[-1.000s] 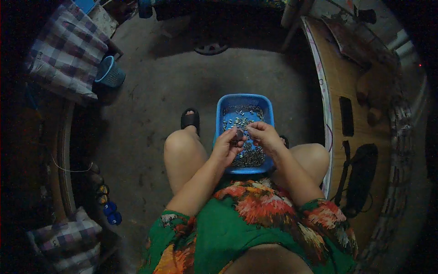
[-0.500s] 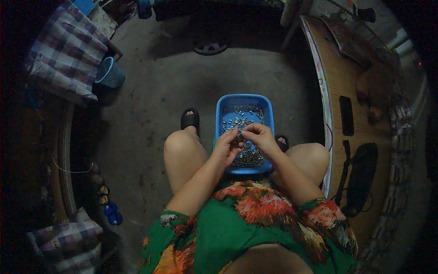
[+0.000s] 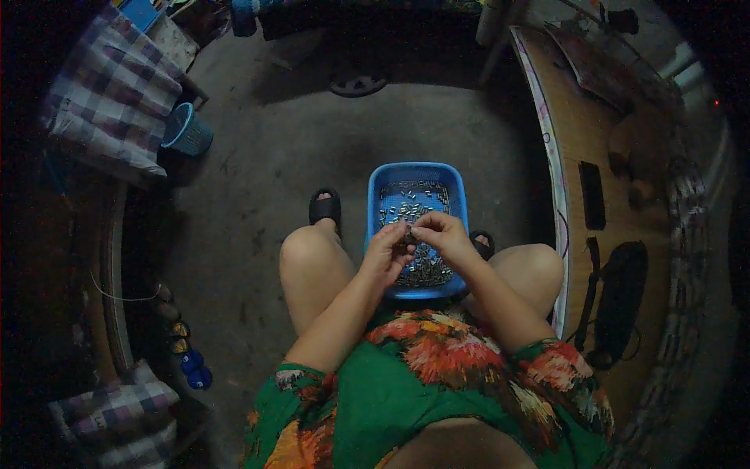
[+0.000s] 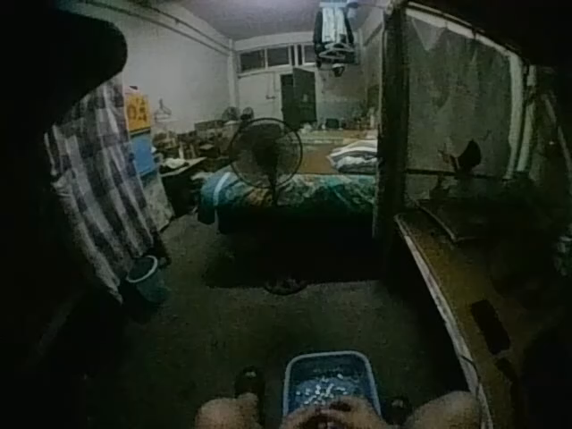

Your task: Manually sorting through a blue plastic basin filled with small metal rings or beads.

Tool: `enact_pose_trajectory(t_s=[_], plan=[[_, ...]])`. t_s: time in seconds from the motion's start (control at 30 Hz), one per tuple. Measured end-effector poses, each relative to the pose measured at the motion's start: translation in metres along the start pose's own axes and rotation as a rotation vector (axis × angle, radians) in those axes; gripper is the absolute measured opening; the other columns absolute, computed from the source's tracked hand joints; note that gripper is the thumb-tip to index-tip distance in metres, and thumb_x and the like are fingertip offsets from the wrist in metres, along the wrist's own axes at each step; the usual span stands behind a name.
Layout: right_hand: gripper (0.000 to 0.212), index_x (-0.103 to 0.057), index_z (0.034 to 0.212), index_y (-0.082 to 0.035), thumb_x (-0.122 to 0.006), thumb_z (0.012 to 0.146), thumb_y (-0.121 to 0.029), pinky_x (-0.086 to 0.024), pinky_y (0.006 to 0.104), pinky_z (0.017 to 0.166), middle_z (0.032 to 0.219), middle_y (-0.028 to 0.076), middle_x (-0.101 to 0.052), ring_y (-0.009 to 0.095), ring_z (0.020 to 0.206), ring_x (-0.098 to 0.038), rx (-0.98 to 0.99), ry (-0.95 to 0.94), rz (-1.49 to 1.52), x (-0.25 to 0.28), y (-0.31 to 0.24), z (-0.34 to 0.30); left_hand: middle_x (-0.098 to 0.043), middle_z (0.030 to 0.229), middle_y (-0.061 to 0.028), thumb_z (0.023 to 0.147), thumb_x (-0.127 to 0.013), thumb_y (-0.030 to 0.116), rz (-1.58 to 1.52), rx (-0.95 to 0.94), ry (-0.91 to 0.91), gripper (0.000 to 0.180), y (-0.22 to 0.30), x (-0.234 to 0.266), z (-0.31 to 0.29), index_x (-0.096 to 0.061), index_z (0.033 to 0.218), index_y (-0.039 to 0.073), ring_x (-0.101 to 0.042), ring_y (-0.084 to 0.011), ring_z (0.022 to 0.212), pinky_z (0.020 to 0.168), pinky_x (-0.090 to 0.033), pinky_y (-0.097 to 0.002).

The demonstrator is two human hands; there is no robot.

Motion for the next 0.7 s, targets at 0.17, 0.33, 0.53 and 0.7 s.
enact_pose_trajectory(t_s=[0.17, 0.33, 0.53, 0.7], plan=[[0.012, -0.058, 0.083, -0.001, -0.061, 0.075, -0.008, -0.044, 0.0239, 0.067, 0.078, 0.004, -0.059, 0.01, 0.073, -0.055, -0.021, -0.015, -0.018, -0.004, -0.007, -0.002, -0.056, 0.071, -0.002, 0.083, -0.054, 0.026, -0.016, -0.005, -0.058, 0.017, 0.001, -0.002, 0.001, -0.052, 0.086, 0.01, -0.053, -0.0092, 0.056, 0.047, -0.045, -0.0205], [0.011, -0.059, 0.082, -0.002, -0.061, 0.075, -0.01, -0.044, 0.0235, 0.066, 0.077, 0.002, -0.059, 0.01, 0.073, -0.055, -0.057, 0.018, 0.018, -0.003, -0.004, -0.002, -0.055, 0.07, -0.0014, 0.082, -0.054, 0.025, -0.028, -0.015, -0.035, 0.016, 0.001, -0.001, 0.001, -0.052, 0.086, 0.009, -0.053, -0.0094, 0.056, 0.047, -0.046, -0.021], [0.01, -0.058, 0.081, -0.002, -0.061, 0.075, -0.01, -0.044, 0.0234, 0.065, 0.077, 0.002, -0.059, 0.009, 0.073, -0.054, 0.037, 0.0, 0.014, -0.005, -0.012, -0.003, -0.054, 0.074, -0.0018, 0.084, -0.052, 0.026, -0.054, -0.008, -0.061, 0.02, 0.002, -0.004, -0.001, -0.051, 0.09, 0.007, -0.05, -0.0104, 0.056, 0.048, -0.042, -0.0213], [0.024, -0.053, 0.094, -0.005, -0.063, 0.073, -0.013, -0.041, 0.0227, 0.06, 0.077, -0.001, -0.054, 0.009, 0.071, -0.051, -0.004, -0.034, 0.091, -0.003, 0.004, 0.001, -0.054, 0.076, -0.001, 0.083, -0.053, 0.025, 0.013, -0.026, -0.062, 0.02, 0.002, -0.006, -0.001, -0.052, 0.091, 0.007, -0.05, -0.0099, 0.058, 0.049, -0.042, -0.0213]])
Point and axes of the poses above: each hand's wrist, its own z-axis towards the middle knuckle, its own x-axis out of the back of the hand, y = z × x, the point moved 10 cm from there along z, towards the middle knuckle
